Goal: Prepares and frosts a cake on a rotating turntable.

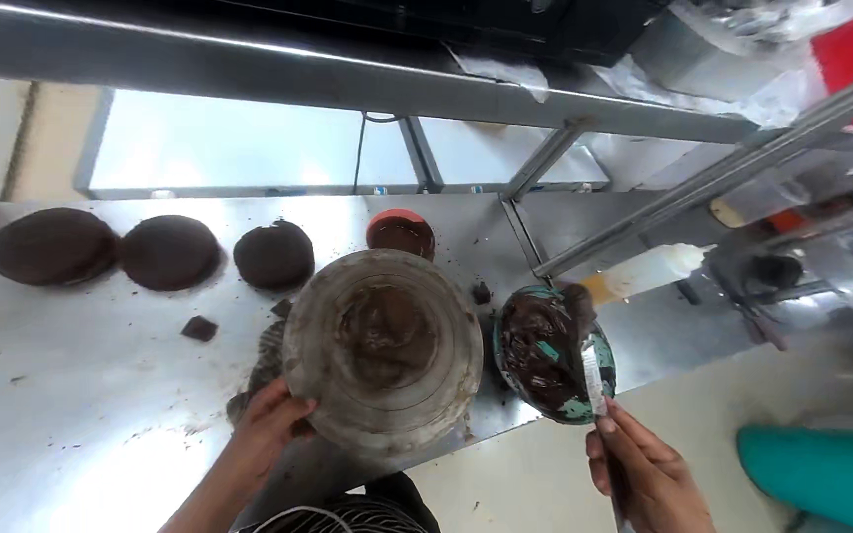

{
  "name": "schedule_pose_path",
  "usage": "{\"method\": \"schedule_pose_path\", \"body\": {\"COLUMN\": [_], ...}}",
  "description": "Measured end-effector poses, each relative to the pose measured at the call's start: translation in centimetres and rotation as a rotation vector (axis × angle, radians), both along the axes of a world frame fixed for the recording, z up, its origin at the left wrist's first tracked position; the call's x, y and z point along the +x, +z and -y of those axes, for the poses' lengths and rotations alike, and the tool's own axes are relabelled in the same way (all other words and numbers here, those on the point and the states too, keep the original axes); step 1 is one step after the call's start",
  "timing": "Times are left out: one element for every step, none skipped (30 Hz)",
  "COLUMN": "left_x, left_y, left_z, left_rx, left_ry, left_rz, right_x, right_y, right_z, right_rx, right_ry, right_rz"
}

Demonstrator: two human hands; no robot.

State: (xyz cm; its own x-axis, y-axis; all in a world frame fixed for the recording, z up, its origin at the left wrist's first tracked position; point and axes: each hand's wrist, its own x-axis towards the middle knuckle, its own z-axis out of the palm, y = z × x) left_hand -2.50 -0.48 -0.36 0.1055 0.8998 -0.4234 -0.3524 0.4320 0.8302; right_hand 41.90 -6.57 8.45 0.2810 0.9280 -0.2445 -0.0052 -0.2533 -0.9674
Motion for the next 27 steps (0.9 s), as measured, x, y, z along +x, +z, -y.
{"method": "schedule_pose_path", "body": {"left_x": [0.3, 0.5, 0.8, 1.1, 1.4, 1.8, 2.1, 2.3, 2.6, 2.8, 3.1, 3.2, 3.2, 3.0, 2.8, 2.4, 2.1, 1.7, 1.4, 1.1, 0.9, 0.8, 0.8, 0.8, 0.8, 1.0, 1.2], "left_y": [0.0, -0.1, -0.2, -0.3, -0.4, -0.4, -0.4, -0.3, -0.1, -0.1, -0.1, -0.2, -0.3, -0.4, -0.5, -0.6, -0.4, -0.2, 0.1, 0.5, 0.8, 1.0, 0.9, 0.7, 0.4, 0.2, 0.1], "left_z": [0.3, 0.6, 0.9, 1.2, 1.6, 1.9, 2.3, 2.5, 2.8, 3.0, 3.3, 3.5, 3.7, 3.7, 3.5, 3.3, 2.9, 2.4, 1.8, 1.1, 0.6, 0.3, 0.2, 0.3, 0.5, 0.9, 1.3], "left_rx": [0.005, 0.014, 0.019, 0.017, 0.006, -0.002, -0.01, -0.015, -0.013, -0.007, 0.002, 0.015, 0.031, 0.053, 0.07, 0.077, 0.065, 0.037, 0.004, -0.022, -0.041, -0.047, -0.041, -0.028, -0.011, -0.004, -0.008], "left_ry": [-0.011, -0.019, -0.021, -0.02, -0.018, -0.019, -0.025, -0.037, -0.06, -0.086, -0.116, -0.157, -0.207, -0.259, -0.289, -0.285, -0.241, -0.169, -0.08, -0.002, 0.052, 0.083, 0.091, 0.082, 0.067, 0.043, 0.032], "left_rz": [0.01, 0.026, 0.039, 0.052, 0.065, 0.078, 0.087, 0.093, 0.098, 0.105, 0.108, 0.108, 0.103, 0.097, 0.09, 0.08, 0.058, 0.03, 0.006, -0.016, -0.028, -0.033, -0.033, -0.027, -0.015, -0.002, 0.008], "right_x": [-0.7, -1.2, -1.5, -1.7, -1.7, -1.7, -1.7, -1.9, -2.1, -2.3, -2.5, -2.7, -2.8, -2.9, -3.0, -3.2, -3.5, -4.1, -4.8, -5.8, -6.8, -8.0, -9.1, -10.2, -11.1, -11.9, -12.6], "right_y": [1.1, 1.8, 2.1, 2.0, 1.4, 0.3, -1.1, -2.7, -4.2, -5.4, -6.3, -6.6, -6.5, -5.9, -4.7, -3.2, -1.6, 0.2, 1.9, 3.4, 4.6, 5.6, 6.0, 5.9, 5.1, 3.8, 2.2], "right_z": [-0.1, -0.3, -0.4, -0.4, -0.3, 0.0, 0.3, 0.8, 1.2, 1.6, 2.0, 2.2, 2.3, 2.2, 2.0, 1.8, 1.4, 1.1, 0.6, 0.2, 0.0, -0.2, -0.4, -0.4, -0.4, -0.3, -0.3], "right_rx": [-0.012, -0.037, -0.066, -0.089, -0.105, -0.114, -0.12, -0.116, -0.109, -0.105, -0.098, -0.082, -0.06, -0.037, -0.013, 0.014, 0.047, 0.082, 0.122, 0.163, 0.199, 0.236, 0.276, 0.318, 0.36, 0.391, 0.408], "right_ry": [-0.028, -0.062, -0.095, -0.123, -0.151, -0.178, -0.202, -0.225, -0.245, -0.257, -0.262, -0.256, -0.236, -0.198, -0.145, -0.08, -0.013, 0.055, 0.108, 0.149, 0.174, 0.187, 0.19, 0.183, 0.174, 0.172, 0.174], "right_rz": [-0.032, -0.069, -0.111, -0.152, -0.185, -0.21, -0.229, -0.245, -0.258, -0.268, -0.271, -0.267, -0.256, -0.235, -0.205, -0.166, -0.12, -0.061, 0.009, 0.082, 0.166, 0.268, 0.383, 0.512, 0.653, 0.804, 0.958]}}
